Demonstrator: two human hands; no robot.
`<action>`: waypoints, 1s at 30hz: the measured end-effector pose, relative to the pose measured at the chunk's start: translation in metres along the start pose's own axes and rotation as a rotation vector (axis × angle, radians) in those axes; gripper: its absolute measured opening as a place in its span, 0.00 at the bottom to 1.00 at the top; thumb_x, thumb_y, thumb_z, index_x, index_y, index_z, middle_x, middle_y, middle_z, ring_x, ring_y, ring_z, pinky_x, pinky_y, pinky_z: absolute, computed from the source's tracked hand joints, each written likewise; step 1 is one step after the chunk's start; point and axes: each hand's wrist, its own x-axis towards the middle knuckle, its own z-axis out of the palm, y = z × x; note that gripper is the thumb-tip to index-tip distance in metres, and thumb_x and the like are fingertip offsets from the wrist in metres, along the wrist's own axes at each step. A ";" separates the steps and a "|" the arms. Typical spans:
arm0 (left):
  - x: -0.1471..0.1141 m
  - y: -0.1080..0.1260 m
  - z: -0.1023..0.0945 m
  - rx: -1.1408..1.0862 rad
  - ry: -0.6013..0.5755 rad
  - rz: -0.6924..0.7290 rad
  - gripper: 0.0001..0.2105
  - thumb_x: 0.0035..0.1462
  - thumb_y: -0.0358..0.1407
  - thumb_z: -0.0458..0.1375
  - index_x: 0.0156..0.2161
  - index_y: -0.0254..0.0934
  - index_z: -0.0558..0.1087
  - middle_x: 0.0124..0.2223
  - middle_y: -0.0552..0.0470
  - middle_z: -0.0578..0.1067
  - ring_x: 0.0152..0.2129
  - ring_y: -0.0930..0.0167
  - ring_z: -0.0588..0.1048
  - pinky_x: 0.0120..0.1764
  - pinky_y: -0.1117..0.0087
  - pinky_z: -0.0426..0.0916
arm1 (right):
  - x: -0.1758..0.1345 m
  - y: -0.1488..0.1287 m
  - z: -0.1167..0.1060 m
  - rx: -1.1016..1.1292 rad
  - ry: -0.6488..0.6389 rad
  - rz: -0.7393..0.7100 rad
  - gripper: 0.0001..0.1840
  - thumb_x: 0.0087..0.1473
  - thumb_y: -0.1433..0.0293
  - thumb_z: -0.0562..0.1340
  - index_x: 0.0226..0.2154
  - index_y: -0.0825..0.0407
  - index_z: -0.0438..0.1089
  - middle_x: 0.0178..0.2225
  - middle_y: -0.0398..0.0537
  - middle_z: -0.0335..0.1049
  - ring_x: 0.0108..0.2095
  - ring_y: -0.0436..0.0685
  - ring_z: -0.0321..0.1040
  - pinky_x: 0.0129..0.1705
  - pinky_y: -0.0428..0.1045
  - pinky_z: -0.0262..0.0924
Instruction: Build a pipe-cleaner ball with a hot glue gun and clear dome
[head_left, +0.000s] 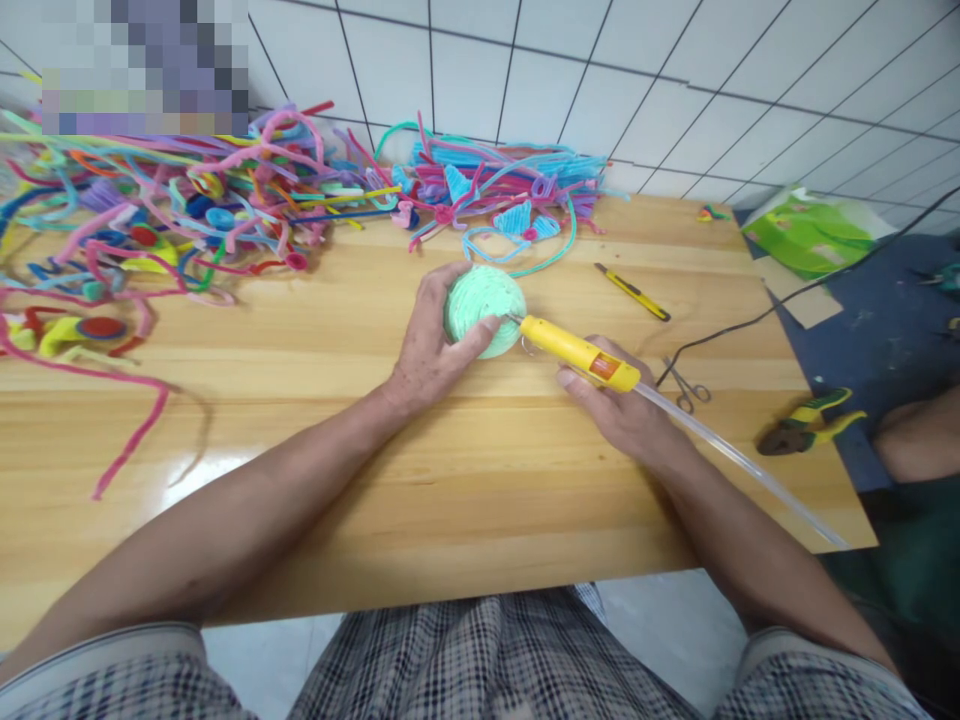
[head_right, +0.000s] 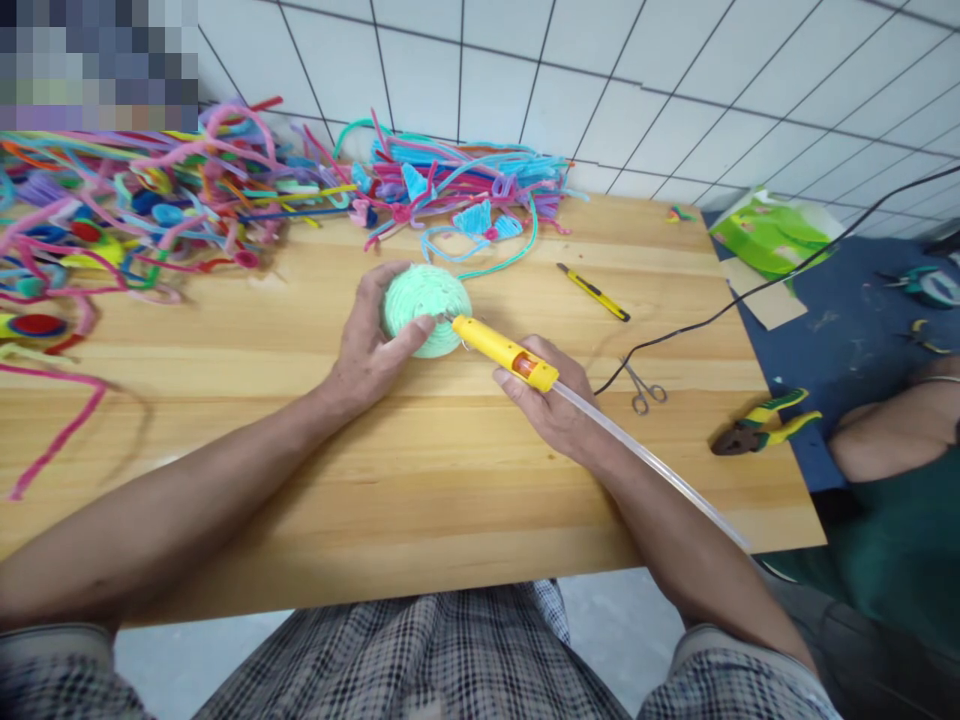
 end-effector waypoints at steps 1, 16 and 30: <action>0.000 0.000 0.000 -0.002 0.000 -0.002 0.33 0.71 0.61 0.60 0.69 0.44 0.63 0.66 0.41 0.72 0.65 0.54 0.73 0.70 0.48 0.70 | 0.000 0.000 0.000 -0.001 -0.002 0.000 0.12 0.68 0.58 0.65 0.35 0.45 0.65 0.31 0.40 0.65 0.31 0.55 0.64 0.36 0.53 0.59; 0.000 -0.004 0.001 -0.002 0.003 -0.006 0.34 0.70 0.62 0.60 0.70 0.44 0.63 0.66 0.41 0.72 0.65 0.54 0.73 0.70 0.48 0.69 | 0.000 0.005 0.005 0.008 0.009 -0.025 0.15 0.68 0.57 0.64 0.34 0.44 0.63 0.30 0.40 0.63 0.31 0.55 0.63 0.36 0.54 0.58; 0.000 -0.004 0.001 0.003 0.007 -0.016 0.34 0.70 0.62 0.59 0.70 0.45 0.63 0.67 0.40 0.72 0.65 0.53 0.74 0.70 0.46 0.70 | 0.001 0.005 0.005 -0.006 0.011 -0.009 0.16 0.68 0.54 0.65 0.35 0.44 0.64 0.29 0.40 0.63 0.30 0.55 0.62 0.35 0.54 0.59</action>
